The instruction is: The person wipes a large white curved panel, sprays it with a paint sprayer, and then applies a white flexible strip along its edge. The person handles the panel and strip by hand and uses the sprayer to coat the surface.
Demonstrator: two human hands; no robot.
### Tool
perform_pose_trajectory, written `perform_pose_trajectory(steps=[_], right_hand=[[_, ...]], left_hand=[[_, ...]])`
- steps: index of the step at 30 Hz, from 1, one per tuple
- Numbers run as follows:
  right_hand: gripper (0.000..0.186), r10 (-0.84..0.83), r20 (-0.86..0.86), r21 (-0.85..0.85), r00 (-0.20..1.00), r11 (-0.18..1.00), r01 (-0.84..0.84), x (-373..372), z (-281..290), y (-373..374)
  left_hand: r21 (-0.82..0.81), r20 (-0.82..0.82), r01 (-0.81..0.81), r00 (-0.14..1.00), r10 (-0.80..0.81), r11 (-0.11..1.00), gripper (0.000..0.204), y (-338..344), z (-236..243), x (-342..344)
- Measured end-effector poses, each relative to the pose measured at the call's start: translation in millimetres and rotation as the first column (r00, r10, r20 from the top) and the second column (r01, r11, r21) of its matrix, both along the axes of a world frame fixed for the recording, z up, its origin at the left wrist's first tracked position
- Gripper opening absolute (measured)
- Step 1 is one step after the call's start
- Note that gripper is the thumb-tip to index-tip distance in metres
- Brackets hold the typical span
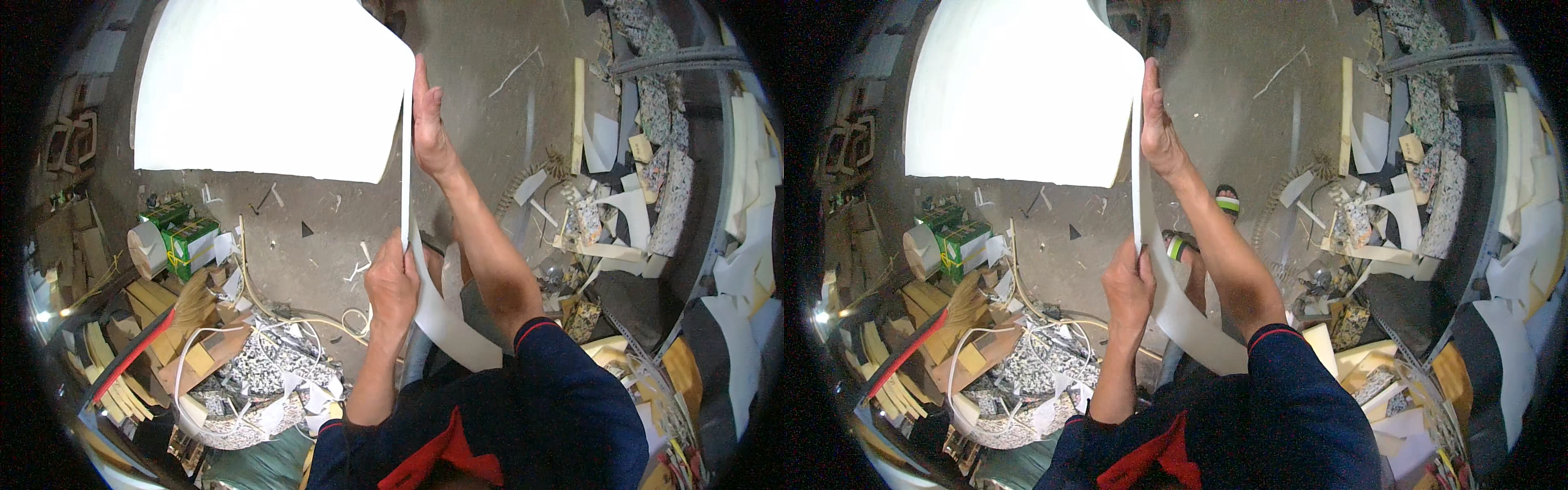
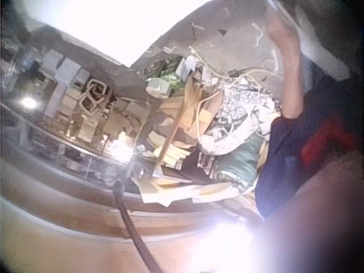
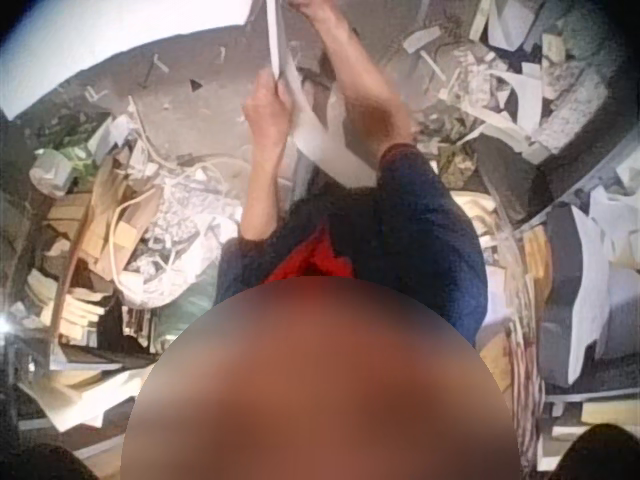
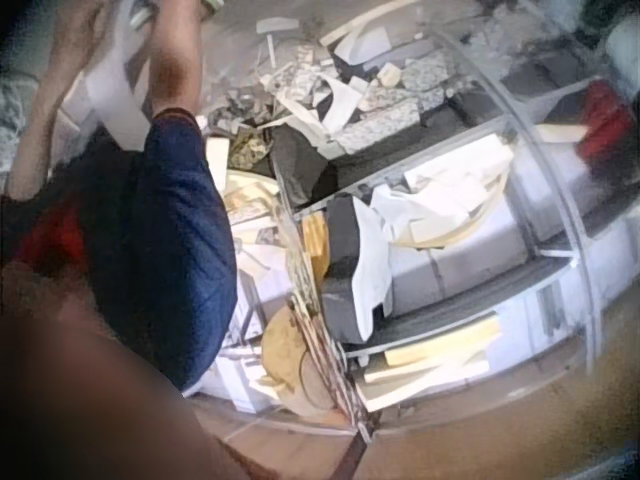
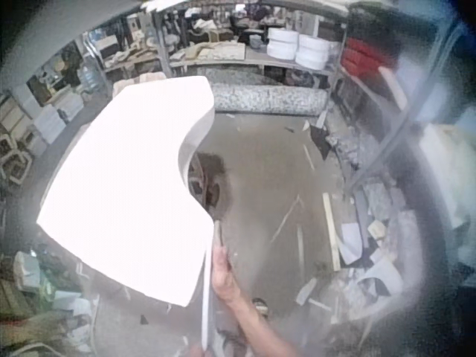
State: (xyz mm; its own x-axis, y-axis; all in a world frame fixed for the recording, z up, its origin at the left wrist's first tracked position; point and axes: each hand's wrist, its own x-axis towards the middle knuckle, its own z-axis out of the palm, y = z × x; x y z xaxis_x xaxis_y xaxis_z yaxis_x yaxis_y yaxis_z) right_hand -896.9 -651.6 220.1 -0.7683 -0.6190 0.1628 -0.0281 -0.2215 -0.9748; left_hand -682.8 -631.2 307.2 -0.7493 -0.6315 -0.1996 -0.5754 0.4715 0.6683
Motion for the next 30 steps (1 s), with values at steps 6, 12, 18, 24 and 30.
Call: perform_pose_trajectory(steps=[6,12,18,24,30], right_hand=[[0.09,-0.019,-0.028,-0.044,0.999,0.999,0.017,6,-6,-5],[0.088,-0.065,-0.088,0.028,0.994,0.997,0.067,8,0,-5],[0.086,-0.1,-0.155,0.048,0.983,0.993,0.108,11,-12,-8],[0.08,-0.17,-0.329,0.032,0.929,0.981,0.191,7,-21,-22],[0.094,-0.111,-0.049,-0.016,0.993,0.994,0.111,21,1,-16]], left_hand=[[-0.086,-0.013,0.044,0.999,-0.045,0.995,0.035,-15,-4,11],[-0.037,-0.029,0.035,0.999,-0.036,0.999,0.036,-20,-3,11],[-0.052,0.044,0.049,0.998,-0.046,0.997,0.038,-30,-5,15],[-0.073,-0.057,0.043,0.997,-0.047,0.996,0.037,-36,-7,17],[-0.077,-0.032,0.049,0.998,-0.052,0.996,0.041,-41,-11,23]])
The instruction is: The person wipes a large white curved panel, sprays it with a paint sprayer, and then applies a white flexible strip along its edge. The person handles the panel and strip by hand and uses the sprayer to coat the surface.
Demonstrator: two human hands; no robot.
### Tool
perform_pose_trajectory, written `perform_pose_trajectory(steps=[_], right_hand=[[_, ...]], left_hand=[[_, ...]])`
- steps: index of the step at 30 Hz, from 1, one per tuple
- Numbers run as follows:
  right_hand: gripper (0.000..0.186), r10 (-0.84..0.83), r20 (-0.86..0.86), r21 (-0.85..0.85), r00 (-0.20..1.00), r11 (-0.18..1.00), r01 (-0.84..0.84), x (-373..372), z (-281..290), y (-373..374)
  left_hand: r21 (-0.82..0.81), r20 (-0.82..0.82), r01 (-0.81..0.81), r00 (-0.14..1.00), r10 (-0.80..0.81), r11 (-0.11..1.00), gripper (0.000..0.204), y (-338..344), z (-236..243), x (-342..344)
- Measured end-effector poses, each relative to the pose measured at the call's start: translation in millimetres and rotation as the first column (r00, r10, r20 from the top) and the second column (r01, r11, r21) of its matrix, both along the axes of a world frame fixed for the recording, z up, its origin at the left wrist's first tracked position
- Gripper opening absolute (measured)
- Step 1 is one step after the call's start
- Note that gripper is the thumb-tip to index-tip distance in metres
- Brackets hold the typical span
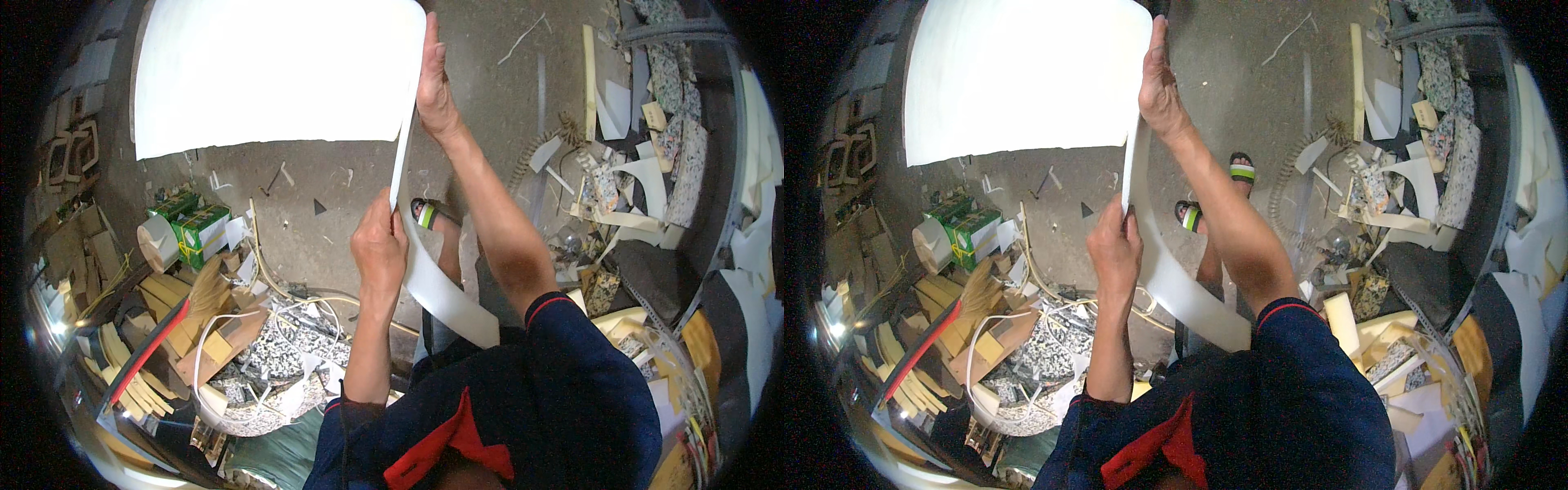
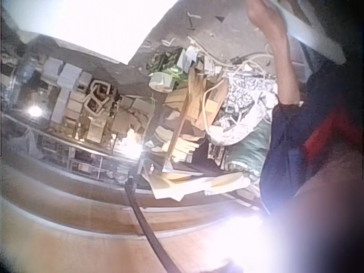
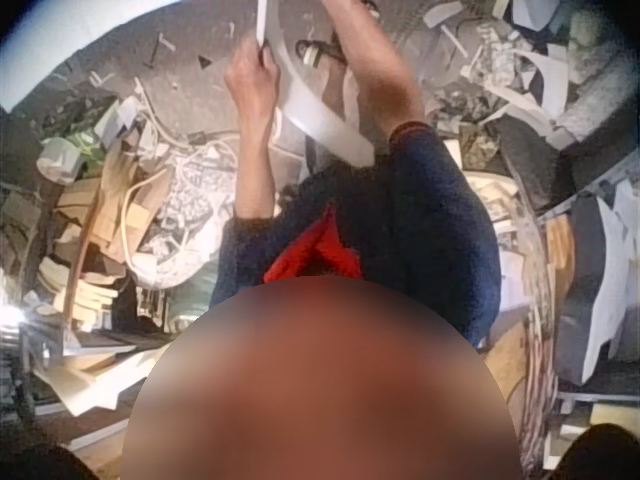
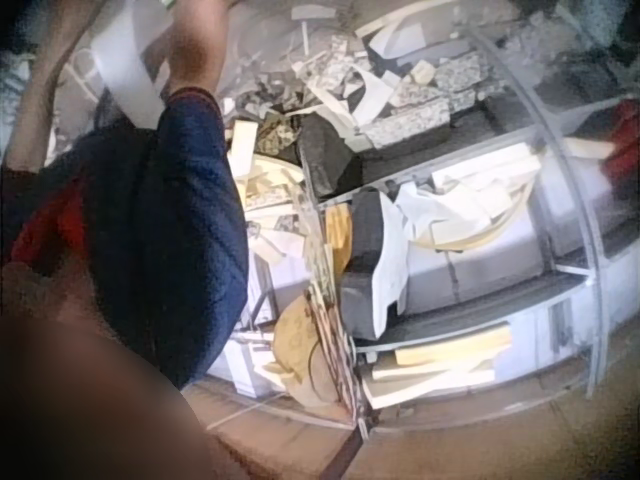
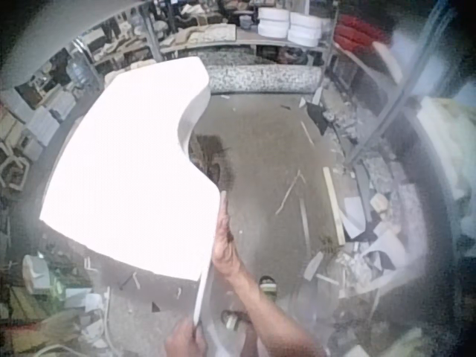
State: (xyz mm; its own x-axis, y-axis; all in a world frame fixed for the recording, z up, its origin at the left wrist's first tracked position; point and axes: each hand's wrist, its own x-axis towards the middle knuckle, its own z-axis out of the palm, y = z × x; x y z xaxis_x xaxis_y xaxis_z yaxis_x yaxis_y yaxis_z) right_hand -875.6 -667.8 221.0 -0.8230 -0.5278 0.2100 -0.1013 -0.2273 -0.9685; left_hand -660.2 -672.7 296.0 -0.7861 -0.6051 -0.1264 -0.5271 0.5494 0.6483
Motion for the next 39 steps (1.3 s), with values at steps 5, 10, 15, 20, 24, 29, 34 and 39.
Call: perform_pose_trajectory(steps=[5,10,15,20,24,29,34,39], right_hand=[[0.093,-0.03,-0.014,0.018,0.999,0.999,0.03,10,4,-3],[0.092,-0.102,-0.026,0.033,0.994,0.994,0.103,27,-10,-5],[0.092,-0.283,0.036,0.147,0.958,0.95,0.275,54,-15,-11],[0.101,-0.529,0.158,0.265,0.834,0.836,0.48,122,10,-39],[0.095,-0.507,0.16,0.284,0.847,0.846,0.452,145,18,-35],[0.094,-0.327,0.241,0.285,0.914,0.924,0.256,41,-2,-20],[0.098,-0.177,0.365,0.125,0.914,0.982,0.14,-2,26,-25],[0.108,-0.01,0.464,0.174,0.886,0.981,-0.08,-48,53,-30]], left_hand=[[-0.055,-0.006,0.03,1.0,-0.03,0.998,0.039,-8,-4,3],[-0.106,0.012,0.08,0.997,-0.079,0.991,0.037,-22,3,12],[-0.08,-0.009,0.108,0.994,-0.11,0.991,0.037,-32,0,20],[-0.19,-0.007,0.157,0.987,-0.161,0.969,0.037,-60,-3,24],[-0.224,0.086,0.282,0.959,-0.269,0.933,0.037,-91,10,23],[-0.069,-0.076,0.375,0.922,-0.379,0.925,0.036,-132,51,0],[-0.538,-0.159,0.002,0.982,-0.104,0.843,0.051,-234,49,-133],[-0.542,0.194,-0.041,0.966,0.172,0.84,0.073,-256,-5,-205]])
